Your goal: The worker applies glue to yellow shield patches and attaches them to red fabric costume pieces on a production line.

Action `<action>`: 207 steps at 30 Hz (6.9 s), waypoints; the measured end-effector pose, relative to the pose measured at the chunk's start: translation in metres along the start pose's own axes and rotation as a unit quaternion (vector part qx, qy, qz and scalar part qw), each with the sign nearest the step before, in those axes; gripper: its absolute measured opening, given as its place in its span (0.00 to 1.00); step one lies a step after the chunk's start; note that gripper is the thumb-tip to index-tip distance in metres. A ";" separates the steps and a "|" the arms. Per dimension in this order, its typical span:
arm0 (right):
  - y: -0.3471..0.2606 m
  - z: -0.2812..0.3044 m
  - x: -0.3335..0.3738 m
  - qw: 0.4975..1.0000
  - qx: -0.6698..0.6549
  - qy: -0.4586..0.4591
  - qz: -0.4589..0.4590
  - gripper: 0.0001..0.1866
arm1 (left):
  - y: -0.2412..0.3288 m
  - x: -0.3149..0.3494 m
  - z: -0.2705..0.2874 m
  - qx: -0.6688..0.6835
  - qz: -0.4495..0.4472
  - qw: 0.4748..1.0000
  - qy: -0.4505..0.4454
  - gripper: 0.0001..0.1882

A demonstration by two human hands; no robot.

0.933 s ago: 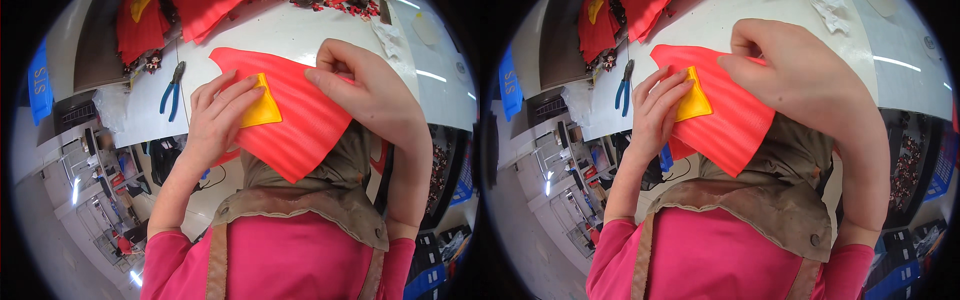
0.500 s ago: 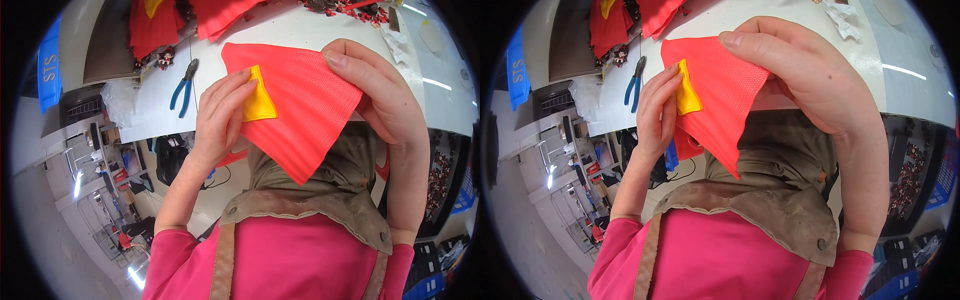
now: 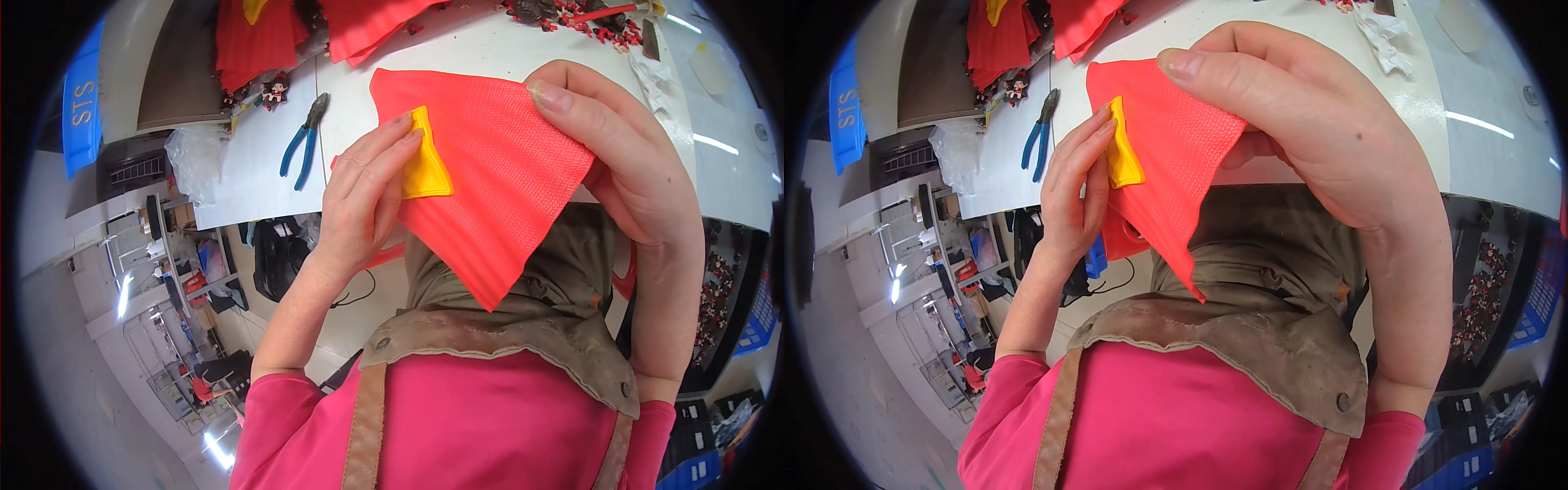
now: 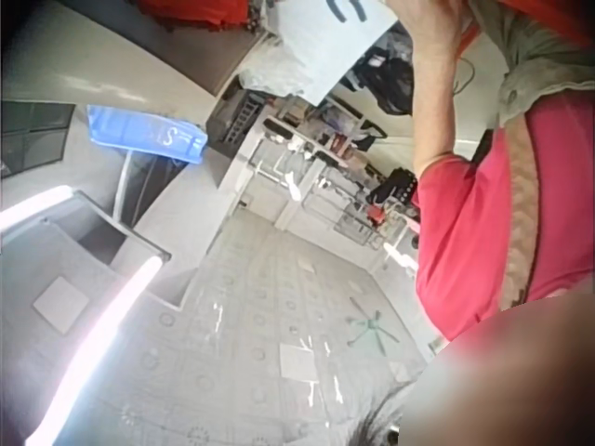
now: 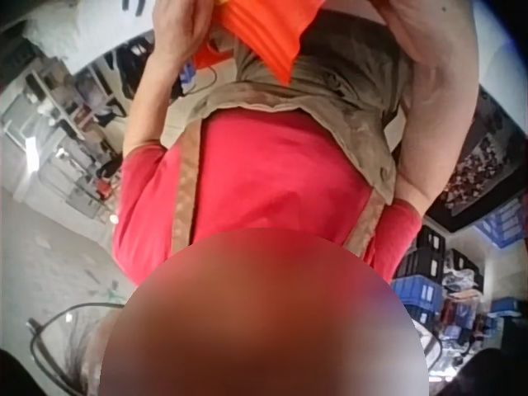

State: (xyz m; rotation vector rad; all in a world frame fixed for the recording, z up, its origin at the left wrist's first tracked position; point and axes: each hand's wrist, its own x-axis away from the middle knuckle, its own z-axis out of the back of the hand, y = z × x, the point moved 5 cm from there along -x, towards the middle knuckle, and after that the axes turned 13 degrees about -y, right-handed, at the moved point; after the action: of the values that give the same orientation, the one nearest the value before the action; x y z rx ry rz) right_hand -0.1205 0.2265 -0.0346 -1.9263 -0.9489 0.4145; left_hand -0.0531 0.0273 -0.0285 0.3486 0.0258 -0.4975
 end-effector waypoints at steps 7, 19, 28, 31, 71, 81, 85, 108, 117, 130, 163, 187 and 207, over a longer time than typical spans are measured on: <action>-0.003 -0.002 -0.003 0.999 0.032 0.000 -0.001 0.13 | 0.000 0.001 0.000 0.001 0.004 1.000 0.000 0.20; -0.004 -0.002 -0.003 0.999 0.047 -0.002 -0.013 0.13 | 0.002 -0.002 0.001 0.003 -0.008 1.000 0.012 0.21; -0.005 -0.002 -0.002 0.998 0.069 0.004 -0.014 0.13 | 0.004 -0.007 0.008 -0.020 0.011 1.000 -0.010 0.21; -0.006 -0.002 -0.001 0.997 0.077 -0.005 -0.016 0.13 | 0.001 -0.010 0.015 0.091 0.070 0.993 -0.011 0.20; -0.012 -0.001 0.012 0.979 0.197 0.042 -0.041 0.09 | 0.012 -0.011 0.017 0.083 0.049 0.991 -0.092 0.27; 0.004 0.019 0.013 0.896 0.429 0.115 0.005 0.04 | 0.021 -0.023 -0.002 -0.095 0.025 0.984 -0.147 0.26; -0.013 0.014 0.018 0.743 0.622 0.199 0.143 0.05 | 0.023 -0.028 -0.001 -0.107 0.025 0.981 -0.163 0.26; -0.008 -0.007 0.006 0.801 0.596 0.063 0.003 0.12 | -0.013 -0.002 0.011 0.454 0.289 0.843 -0.009 0.29; -0.088 -0.077 0.025 0.799 0.592 -0.095 0.046 0.08 | 0.026 -0.003 0.076 0.517 0.009 0.848 -0.119 0.19; -0.062 -0.052 0.080 0.841 0.527 0.093 -0.078 0.09 | 0.049 0.029 -0.068 0.727 0.115 0.656 -0.166 0.11; -0.002 -0.040 0.067 0.975 0.192 0.107 -0.017 0.41 | 0.014 0.042 -0.029 0.768 0.179 0.610 0.082 0.22; -0.065 0.084 -0.211 0.958 -0.098 0.248 0.109 0.12 | -0.097 -0.052 0.058 0.087 0.201 0.959 0.178 0.22; -0.062 0.091 -0.234 0.971 -0.127 0.166 0.117 0.15 | -0.130 -0.114 0.081 0.000 0.256 0.942 0.216 0.29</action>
State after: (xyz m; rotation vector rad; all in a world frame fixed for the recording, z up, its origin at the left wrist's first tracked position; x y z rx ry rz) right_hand -0.3560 0.1203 -0.0508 -2.2645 -0.5775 0.0970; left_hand -0.2192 -0.0539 0.0186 0.4428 0.3534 0.1037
